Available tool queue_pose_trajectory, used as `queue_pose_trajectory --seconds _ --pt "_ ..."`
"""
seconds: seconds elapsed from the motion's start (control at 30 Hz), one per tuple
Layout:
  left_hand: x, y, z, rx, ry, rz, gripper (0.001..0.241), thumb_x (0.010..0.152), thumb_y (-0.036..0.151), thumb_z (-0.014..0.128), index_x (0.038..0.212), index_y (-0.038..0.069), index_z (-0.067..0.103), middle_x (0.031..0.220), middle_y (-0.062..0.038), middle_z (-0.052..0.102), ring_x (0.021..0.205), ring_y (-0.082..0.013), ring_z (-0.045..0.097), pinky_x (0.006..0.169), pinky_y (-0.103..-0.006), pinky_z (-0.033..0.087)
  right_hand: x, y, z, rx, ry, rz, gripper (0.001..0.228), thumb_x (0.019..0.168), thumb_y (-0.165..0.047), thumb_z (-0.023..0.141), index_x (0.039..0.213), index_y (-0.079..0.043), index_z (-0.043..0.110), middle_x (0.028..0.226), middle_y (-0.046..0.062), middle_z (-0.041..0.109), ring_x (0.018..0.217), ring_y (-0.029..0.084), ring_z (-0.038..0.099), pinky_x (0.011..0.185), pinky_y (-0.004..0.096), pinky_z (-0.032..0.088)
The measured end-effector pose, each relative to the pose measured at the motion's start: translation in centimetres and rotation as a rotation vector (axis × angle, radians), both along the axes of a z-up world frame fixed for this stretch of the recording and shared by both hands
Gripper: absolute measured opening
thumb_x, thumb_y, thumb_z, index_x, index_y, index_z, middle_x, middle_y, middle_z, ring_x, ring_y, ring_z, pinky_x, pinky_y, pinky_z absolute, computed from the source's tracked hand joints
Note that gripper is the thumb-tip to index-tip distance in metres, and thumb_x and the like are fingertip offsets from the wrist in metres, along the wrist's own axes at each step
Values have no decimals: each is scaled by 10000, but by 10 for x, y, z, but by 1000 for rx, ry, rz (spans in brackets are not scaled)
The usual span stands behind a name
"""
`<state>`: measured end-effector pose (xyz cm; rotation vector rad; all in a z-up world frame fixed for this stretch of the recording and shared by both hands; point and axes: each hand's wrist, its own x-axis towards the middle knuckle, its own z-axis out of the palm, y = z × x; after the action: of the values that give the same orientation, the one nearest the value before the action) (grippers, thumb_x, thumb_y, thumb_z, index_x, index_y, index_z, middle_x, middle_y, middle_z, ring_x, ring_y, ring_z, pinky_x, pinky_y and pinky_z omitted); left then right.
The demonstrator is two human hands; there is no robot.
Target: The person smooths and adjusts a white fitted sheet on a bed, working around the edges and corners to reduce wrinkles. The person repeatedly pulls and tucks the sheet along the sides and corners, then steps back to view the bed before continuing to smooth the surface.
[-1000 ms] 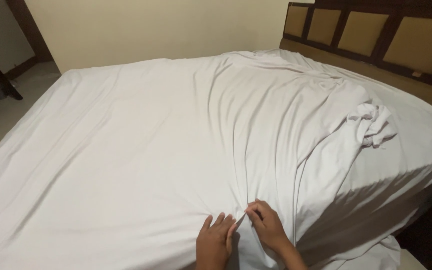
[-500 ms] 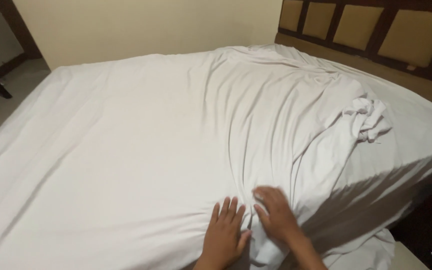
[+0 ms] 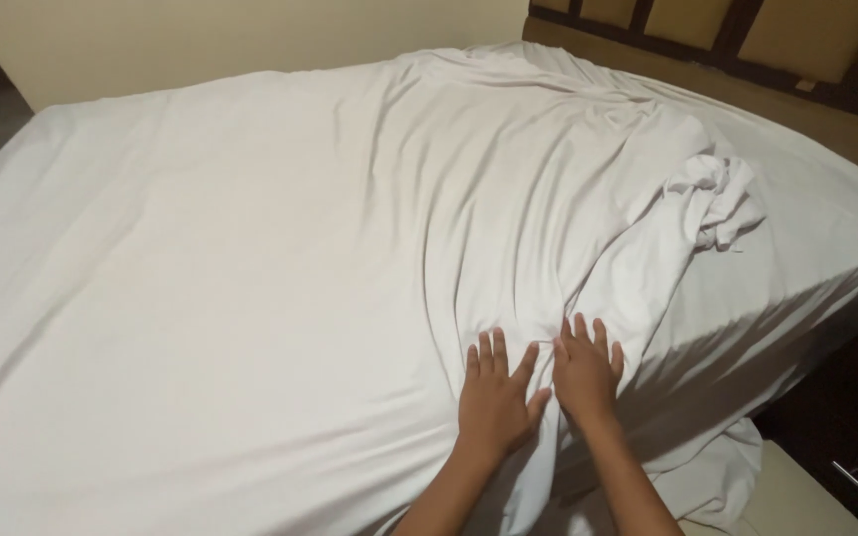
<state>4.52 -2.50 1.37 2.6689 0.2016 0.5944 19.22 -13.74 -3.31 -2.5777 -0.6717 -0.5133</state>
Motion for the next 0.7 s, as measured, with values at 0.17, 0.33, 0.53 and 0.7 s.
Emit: queue_pose_trajectory --seconds 0.17,0.33,0.53,0.7 --pt "15 -1 -15 113 -121 -22 496 1013 335 517 1483 183 561 1575 -259 401 1457 -550 292 1186 -617 200 2 -4 -13 144 -80 25 381 1052 -256 417 1210 -52 698 1452 62 620 1496 326 389 1215 565 198" --pt "9 3 -15 104 -137 -126 420 1041 284 493 1418 150 618 1562 -81 516 1474 -425 367 1190 -612 242 -6 -24 -24 524 -38 -89 363 1102 -232 396 1123 -1 676 1299 144 683 1250 356 584 1137 477 372" --pt "-6 3 2 -45 -157 -270 340 1067 305 494 1323 192 688 1475 22 614 1456 -293 442 1198 -589 267 -9 -37 -22 985 240 -243 412 1140 -299 376 1123 32 622 998 192 675 941 327 636 872 439 479" --pt "-4 5 -10 -8 -212 -328 317 1079 295 502 1294 191 711 1427 29 660 1421 -283 494 1189 -579 296 -25 -62 -36 765 142 -294 345 1084 -244 410 1113 28 620 938 189 663 868 328 646 797 455 486"
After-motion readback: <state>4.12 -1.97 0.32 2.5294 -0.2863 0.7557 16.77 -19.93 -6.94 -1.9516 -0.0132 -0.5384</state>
